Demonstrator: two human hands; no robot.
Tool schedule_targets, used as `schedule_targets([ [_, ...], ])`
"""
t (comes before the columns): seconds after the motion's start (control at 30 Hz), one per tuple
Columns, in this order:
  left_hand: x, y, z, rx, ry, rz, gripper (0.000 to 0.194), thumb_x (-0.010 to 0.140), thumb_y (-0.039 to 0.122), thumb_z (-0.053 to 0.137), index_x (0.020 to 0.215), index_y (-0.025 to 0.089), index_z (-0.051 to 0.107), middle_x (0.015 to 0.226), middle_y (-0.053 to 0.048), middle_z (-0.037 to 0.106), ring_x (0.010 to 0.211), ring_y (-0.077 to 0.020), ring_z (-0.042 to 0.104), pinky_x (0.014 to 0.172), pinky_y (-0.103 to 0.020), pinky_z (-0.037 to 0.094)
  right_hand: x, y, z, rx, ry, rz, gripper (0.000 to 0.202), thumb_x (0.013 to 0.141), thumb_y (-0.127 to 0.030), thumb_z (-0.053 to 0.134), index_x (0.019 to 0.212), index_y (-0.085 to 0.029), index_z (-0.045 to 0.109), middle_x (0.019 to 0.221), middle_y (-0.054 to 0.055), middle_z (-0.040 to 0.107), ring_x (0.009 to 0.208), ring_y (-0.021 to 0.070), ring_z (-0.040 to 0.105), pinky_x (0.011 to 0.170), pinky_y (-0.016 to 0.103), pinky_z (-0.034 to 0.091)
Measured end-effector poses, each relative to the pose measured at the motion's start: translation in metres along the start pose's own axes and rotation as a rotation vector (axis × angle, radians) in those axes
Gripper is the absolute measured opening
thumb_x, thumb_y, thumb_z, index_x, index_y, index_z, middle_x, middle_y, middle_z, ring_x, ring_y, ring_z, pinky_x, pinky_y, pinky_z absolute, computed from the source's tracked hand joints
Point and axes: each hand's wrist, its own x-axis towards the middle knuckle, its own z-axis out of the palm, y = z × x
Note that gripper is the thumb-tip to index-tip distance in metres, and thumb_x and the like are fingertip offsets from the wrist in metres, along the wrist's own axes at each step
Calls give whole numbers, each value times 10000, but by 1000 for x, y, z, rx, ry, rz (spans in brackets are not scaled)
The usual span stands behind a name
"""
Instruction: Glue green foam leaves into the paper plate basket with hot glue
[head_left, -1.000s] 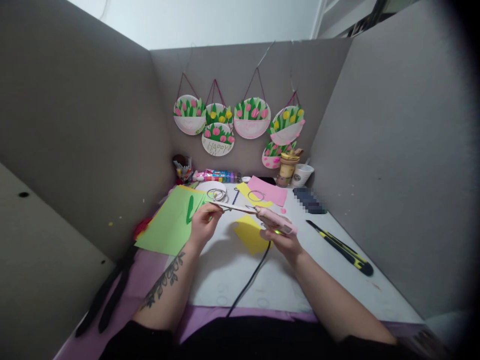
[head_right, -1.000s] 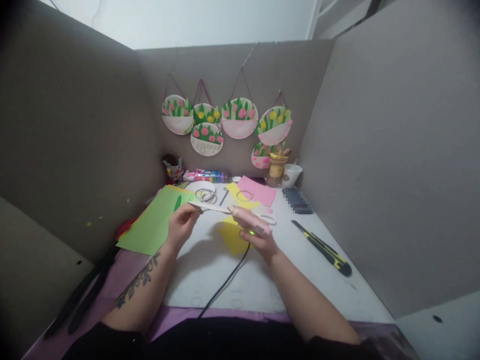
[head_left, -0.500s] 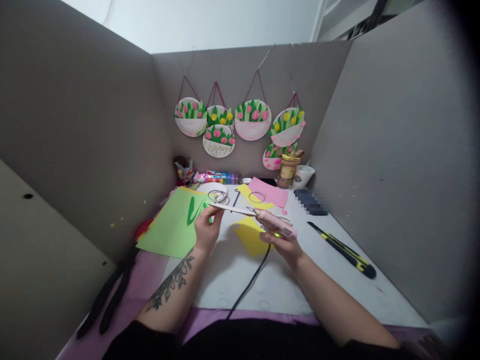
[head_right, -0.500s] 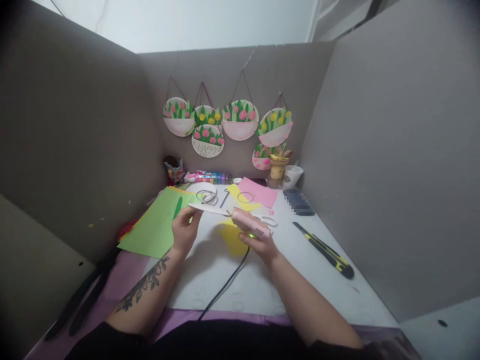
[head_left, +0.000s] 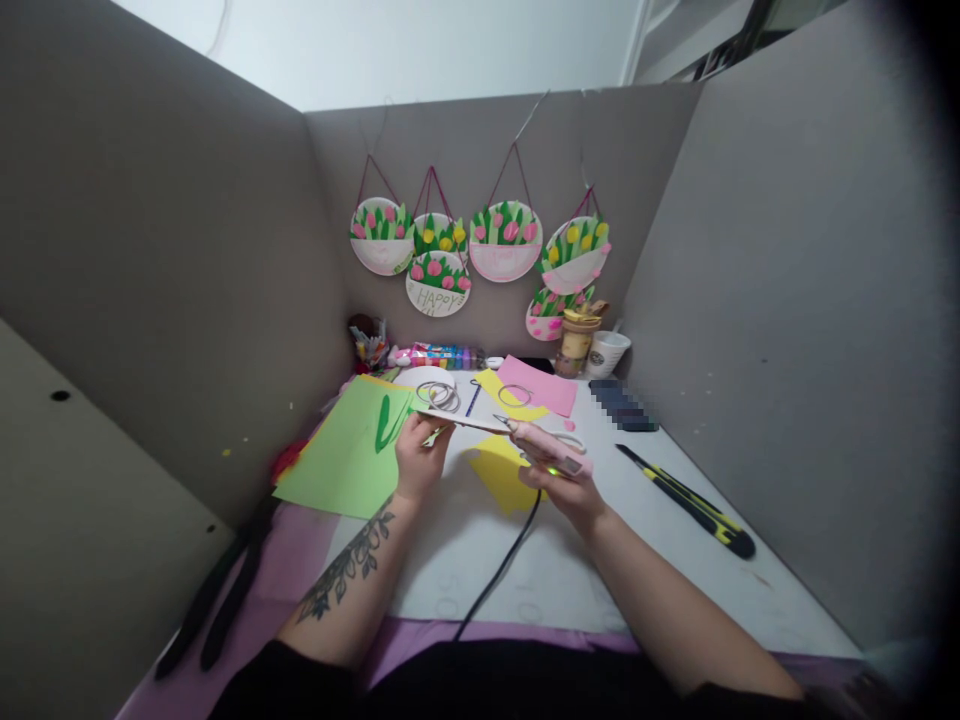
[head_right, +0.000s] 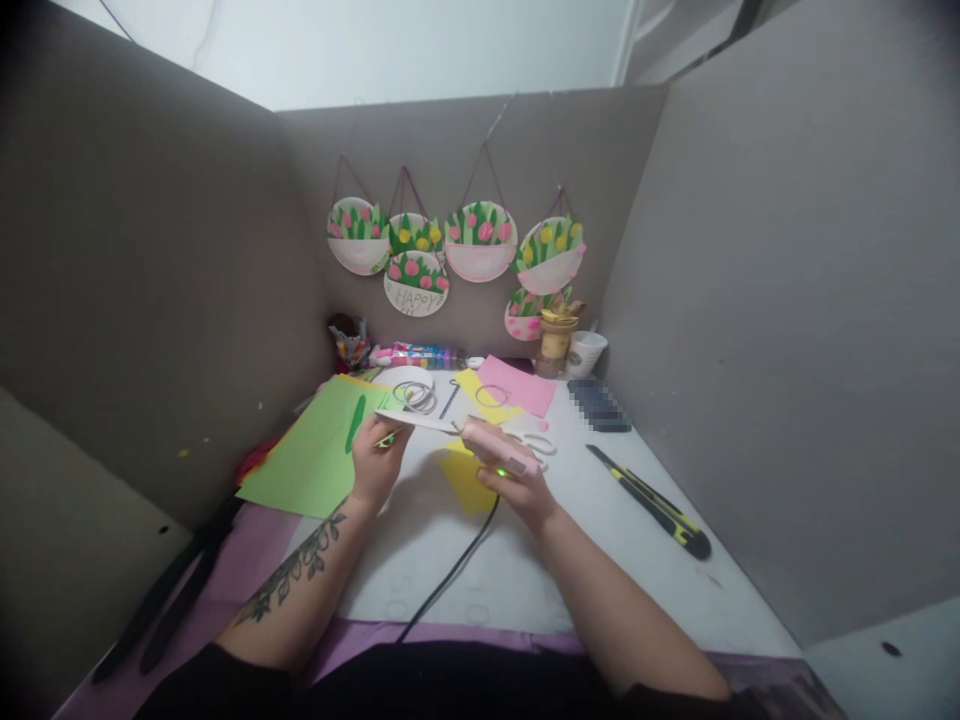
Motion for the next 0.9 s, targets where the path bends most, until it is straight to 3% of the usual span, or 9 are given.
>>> schedule_targets([
  [0.23,1,-1,1,84,-22,33,96,853,265,642,840,201,712,860,-53,660,793,-150,618,559,-230,494,-2,5,-3,6,-14,10,519,792,-279,725,1296,-325,613,1400,49,559,1282,316,532,1119,500,378],
  [0.57,-1,1,-6,104,101,143,45,850,223,626,828,184,631,749,-11,632,629,-104,525,572,-238,447,0,0,-2,65,13,25,514,765,-251,752,1265,-304,641,1383,62,573,1289,320,523,1129,508,361],
  [0.9,0,8,-5,115,43,180,80,858,183,601,785,190,635,722,-22,638,654,-120,543,586,-254,459,0,-2,-1,123,38,69,517,722,-245,785,1225,-283,671,1368,81,584,1285,323,526,1121,492,373],
])
